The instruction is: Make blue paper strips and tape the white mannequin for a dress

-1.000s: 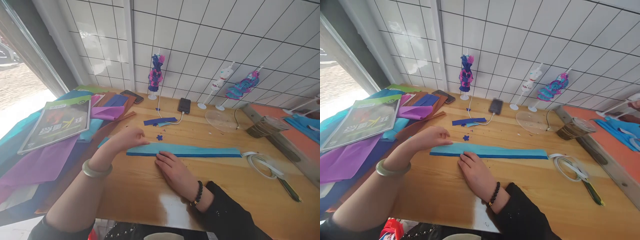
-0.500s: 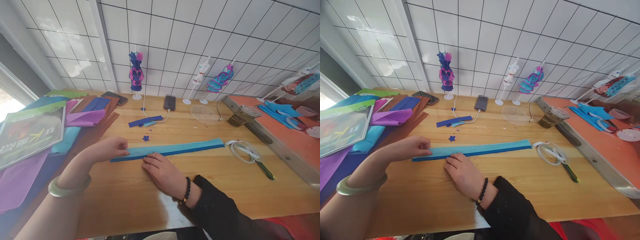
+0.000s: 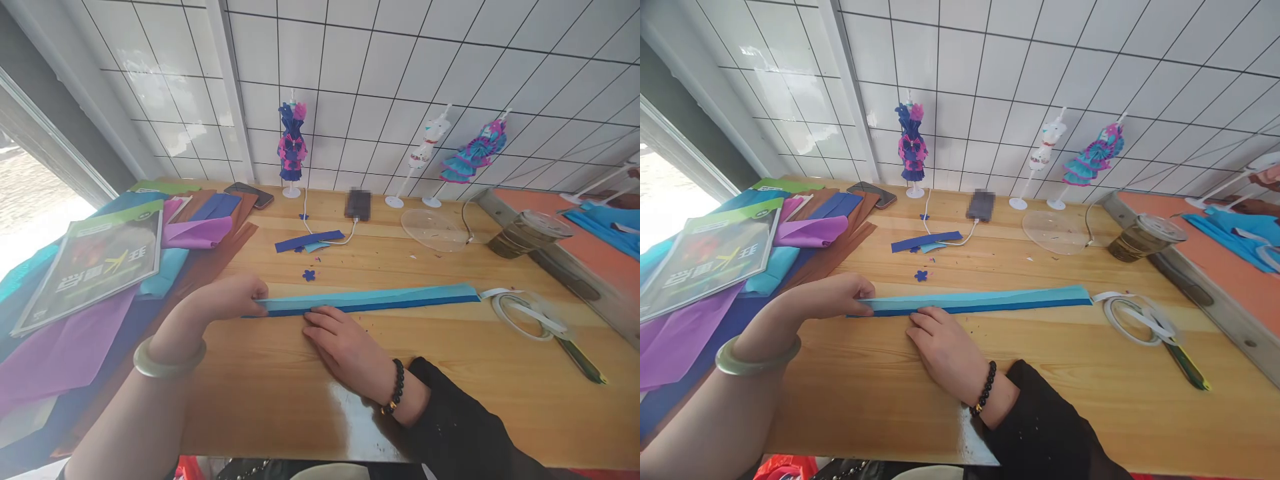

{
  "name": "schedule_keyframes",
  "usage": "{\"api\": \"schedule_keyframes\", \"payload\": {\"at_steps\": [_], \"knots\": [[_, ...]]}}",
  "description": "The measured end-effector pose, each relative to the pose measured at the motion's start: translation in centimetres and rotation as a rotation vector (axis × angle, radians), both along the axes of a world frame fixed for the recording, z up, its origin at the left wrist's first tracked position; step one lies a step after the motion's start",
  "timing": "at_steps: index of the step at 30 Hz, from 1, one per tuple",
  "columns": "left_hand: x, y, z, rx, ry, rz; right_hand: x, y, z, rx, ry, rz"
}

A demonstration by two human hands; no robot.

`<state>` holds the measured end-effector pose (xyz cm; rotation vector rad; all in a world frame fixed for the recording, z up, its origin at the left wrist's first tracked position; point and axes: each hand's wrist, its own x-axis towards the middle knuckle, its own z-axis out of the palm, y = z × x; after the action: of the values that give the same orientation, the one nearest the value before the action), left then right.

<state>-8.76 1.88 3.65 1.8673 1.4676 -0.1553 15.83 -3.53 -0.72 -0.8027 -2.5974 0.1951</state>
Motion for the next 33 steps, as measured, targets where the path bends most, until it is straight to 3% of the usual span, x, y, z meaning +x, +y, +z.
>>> {"api": "schedule_keyframes", "payload": {"at_steps": [9, 19, 33], "knots": [[0.0, -0.28, 0.4, 0.033, 0.013, 0.002, 0.01, -0.02, 0.2, 0.0, 0.032, -0.008], [-0.08, -0.08, -0.37, 0.018, 0.006, -0.023, 0.02, -0.09, 0.3, -0.006, 0.049, -0.018], [-0.34, -0.25, -0.31, 0.041, 0.021, -0.07, -0.03, -0.08, 0.34, -0.015, 0.036, -0.028]]}}
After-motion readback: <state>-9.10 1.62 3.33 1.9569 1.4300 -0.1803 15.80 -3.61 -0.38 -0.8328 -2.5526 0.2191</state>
